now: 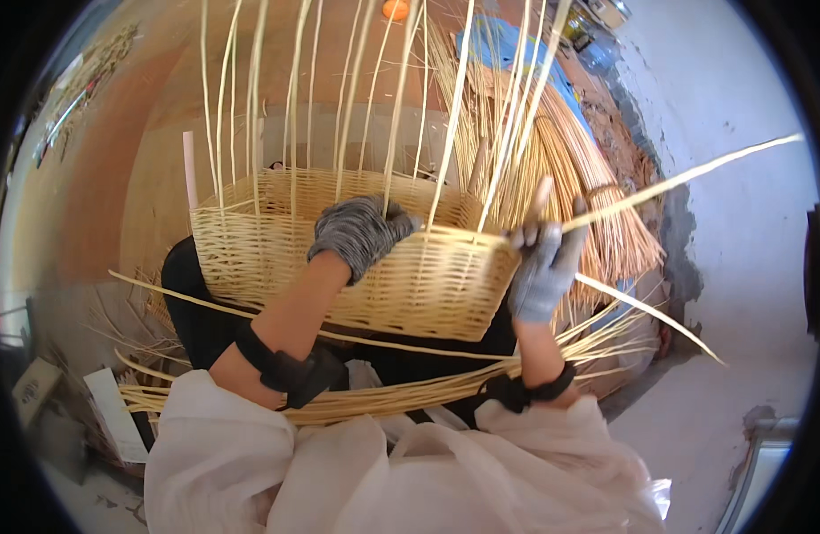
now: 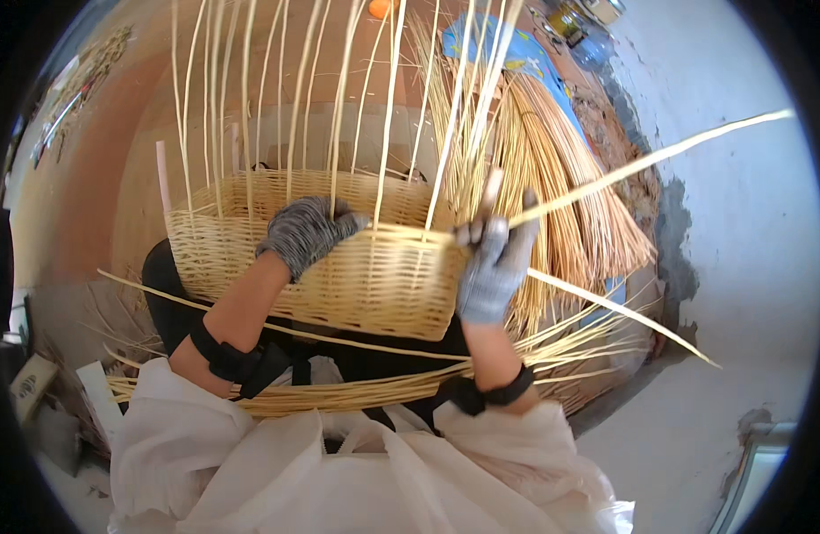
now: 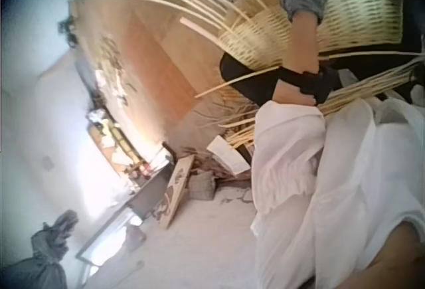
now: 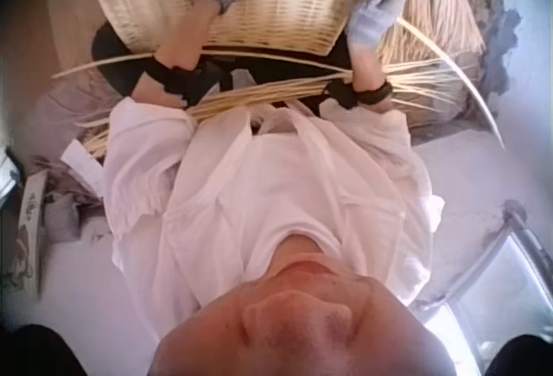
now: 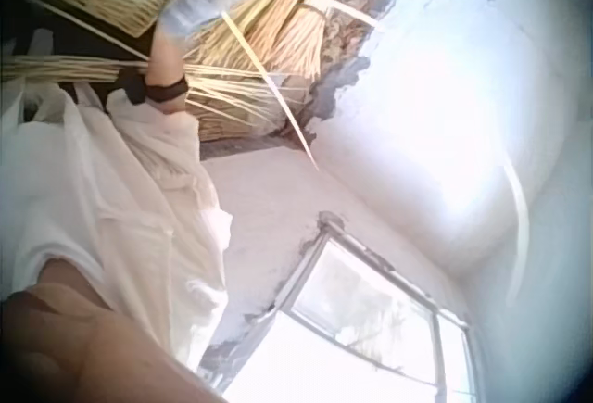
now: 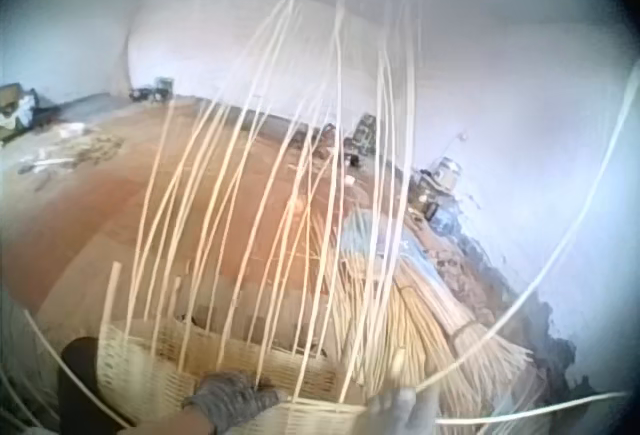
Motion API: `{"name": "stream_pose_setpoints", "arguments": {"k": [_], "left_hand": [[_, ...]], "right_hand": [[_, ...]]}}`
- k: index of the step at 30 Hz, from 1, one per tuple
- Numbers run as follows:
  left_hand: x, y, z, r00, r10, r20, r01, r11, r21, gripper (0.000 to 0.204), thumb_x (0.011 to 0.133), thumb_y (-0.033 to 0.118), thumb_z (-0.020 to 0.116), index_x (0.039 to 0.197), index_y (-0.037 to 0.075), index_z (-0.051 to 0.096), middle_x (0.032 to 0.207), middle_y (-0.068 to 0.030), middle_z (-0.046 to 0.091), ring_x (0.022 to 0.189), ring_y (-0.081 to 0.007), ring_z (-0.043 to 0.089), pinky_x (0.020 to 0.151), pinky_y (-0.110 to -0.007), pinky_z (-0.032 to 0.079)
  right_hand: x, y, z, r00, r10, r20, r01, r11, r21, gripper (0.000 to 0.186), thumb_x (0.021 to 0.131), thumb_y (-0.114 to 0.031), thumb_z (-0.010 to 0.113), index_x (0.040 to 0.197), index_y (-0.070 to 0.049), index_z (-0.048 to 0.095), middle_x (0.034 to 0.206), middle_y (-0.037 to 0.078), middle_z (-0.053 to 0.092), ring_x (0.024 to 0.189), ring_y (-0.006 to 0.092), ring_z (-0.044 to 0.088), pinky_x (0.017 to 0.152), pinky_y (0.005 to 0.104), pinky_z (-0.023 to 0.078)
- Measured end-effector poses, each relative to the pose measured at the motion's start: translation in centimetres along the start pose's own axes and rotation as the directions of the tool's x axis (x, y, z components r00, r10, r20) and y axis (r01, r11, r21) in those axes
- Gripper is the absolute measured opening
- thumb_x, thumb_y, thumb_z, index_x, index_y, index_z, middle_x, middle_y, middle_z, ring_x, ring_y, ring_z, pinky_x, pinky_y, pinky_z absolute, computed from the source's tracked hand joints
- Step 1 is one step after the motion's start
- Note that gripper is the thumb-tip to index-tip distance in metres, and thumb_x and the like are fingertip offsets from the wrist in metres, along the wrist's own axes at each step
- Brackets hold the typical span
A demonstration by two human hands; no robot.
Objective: The recorder is weaving a basket using long flexible strips of wood or wicker in an indoor workshop.
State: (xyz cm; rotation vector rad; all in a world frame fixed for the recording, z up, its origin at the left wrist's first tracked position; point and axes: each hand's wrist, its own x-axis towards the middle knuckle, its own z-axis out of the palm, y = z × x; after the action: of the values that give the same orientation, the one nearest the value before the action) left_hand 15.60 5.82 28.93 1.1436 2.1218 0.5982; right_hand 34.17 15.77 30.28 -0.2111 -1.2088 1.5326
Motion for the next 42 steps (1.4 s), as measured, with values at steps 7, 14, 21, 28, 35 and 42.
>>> {"name": "stream_pose_setpoints", "arguments": {"k": [7, 14, 21, 28, 35, 42], "left_hand": [[-1.1, 3.4, 0.0, 0.971, -0.234, 0.055, 0.229, 0.969, 0.093, 0.076, 0.069, 0.068, 0.045, 0.111, 0.005, 0.052, 0.101, -0.0148, 0.058, 0.1, -0.0259, 0.053, 0.098, -0.043, 0.021], [4.3, 6.3, 1.6, 0.846, 0.484, 0.226, -0.491, 0.871, -0.028, 0.051, 0.073, 0.032, 0.065, 0.109, 0.0, 0.049, 0.091, -0.0174, 0.059, 0.084, -0.0251, 0.057, 0.077, -0.033, 0.044], [1.6, 6.5, 5.6, 0.928, 0.368, -0.058, -0.371, 0.897, -0.241, 0.025, 0.076, 0.026, 0.062, 0.077, 0.001, 0.06, 0.069, -0.0125, 0.06, 0.063, -0.0201, 0.056, 0.063, -0.035, 0.046], [2.6, 5.9, 3.8, 0.88, 0.472, -0.054, -0.47, 0.852, -0.231, 0.025, 0.079, 0.027, 0.06, 0.085, 0.003, 0.059, 0.07, -0.0098, 0.059, 0.061, -0.0167, 0.053, 0.058, -0.03, 0.044], [1.0, 9.6, 3.9, 0.858, 0.45, -0.248, -0.473, 0.88, -0.037, 0.034, 0.083, 0.037, 0.049, 0.094, 0.005, 0.056, 0.082, -0.014, 0.059, 0.076, -0.0233, 0.058, 0.068, -0.035, 0.044], [3.6, 11.3, 5.4, 0.953, 0.302, -0.011, -0.301, 0.953, 0.013, 0.03, 0.08, 0.029, 0.054, 0.092, 0.002, 0.058, 0.075, -0.0157, 0.06, 0.073, -0.0269, 0.058, 0.071, -0.034, 0.045]], "right_hand": [[-3.1, -0.9, 2.8, 0.987, 0.153, 0.051, -0.144, 0.977, -0.156, 0.037, 0.089, -0.011, 0.041, 0.124, -0.006, 0.029, 0.069, 0.004, 0.046, 0.058, 0.0107, 0.045, 0.058, 0.0269, 0.045], [0.8, -4.6, -2.7, 0.93, 0.244, -0.275, -0.294, 0.942, -0.159, 0.005, 0.083, -0.008, 0.051, 0.087, -0.005, 0.048, 0.066, 0.008, 0.054, 0.06, 0.0168, 0.054, 0.057, 0.0281, 0.05], [9.7, -8.9, -1.7, 0.954, 0.275, 0.12, -0.024, 0.468, -0.883, 0.01, 0.076, -0.01, 0.061, 0.071, -0.006, 0.054, 0.065, 0.005, 0.056, 0.056, 0.0139, 0.053, 0.052, 0.0254, 0.044], [10.9, -6.9, -9.9, 0.755, 0.624, -0.203, -0.656, 0.72, -0.227, 0.013, 0.082, -0.012, 0.052, 0.073, -0.003, 0.054, 0.062, 0.011, 0.056, 0.058, 0.0202, 0.057, 0.05, 0.0346, 0.053], [5.8, -7.5, -11.9, 0.727, 0.631, -0.271, -0.677, 0.591, -0.439, 0.012, 0.072, 0.001, 0.063, 0.078, -0.002, 0.053, 0.074, 0.013, 0.061, 0.062, 0.0212, 0.061, 0.052, 0.0281, 0.053], [4.5, -8.1, -13.1, 0.719, 0.681, -0.139, -0.68, 0.649, -0.341, 0.012, 0.074, -0.005, 0.063, 0.08, -0.004, 0.054, 0.079, 0.014, 0.061, 0.07, 0.021, 0.061, 0.062, 0.0292, 0.053]]}}
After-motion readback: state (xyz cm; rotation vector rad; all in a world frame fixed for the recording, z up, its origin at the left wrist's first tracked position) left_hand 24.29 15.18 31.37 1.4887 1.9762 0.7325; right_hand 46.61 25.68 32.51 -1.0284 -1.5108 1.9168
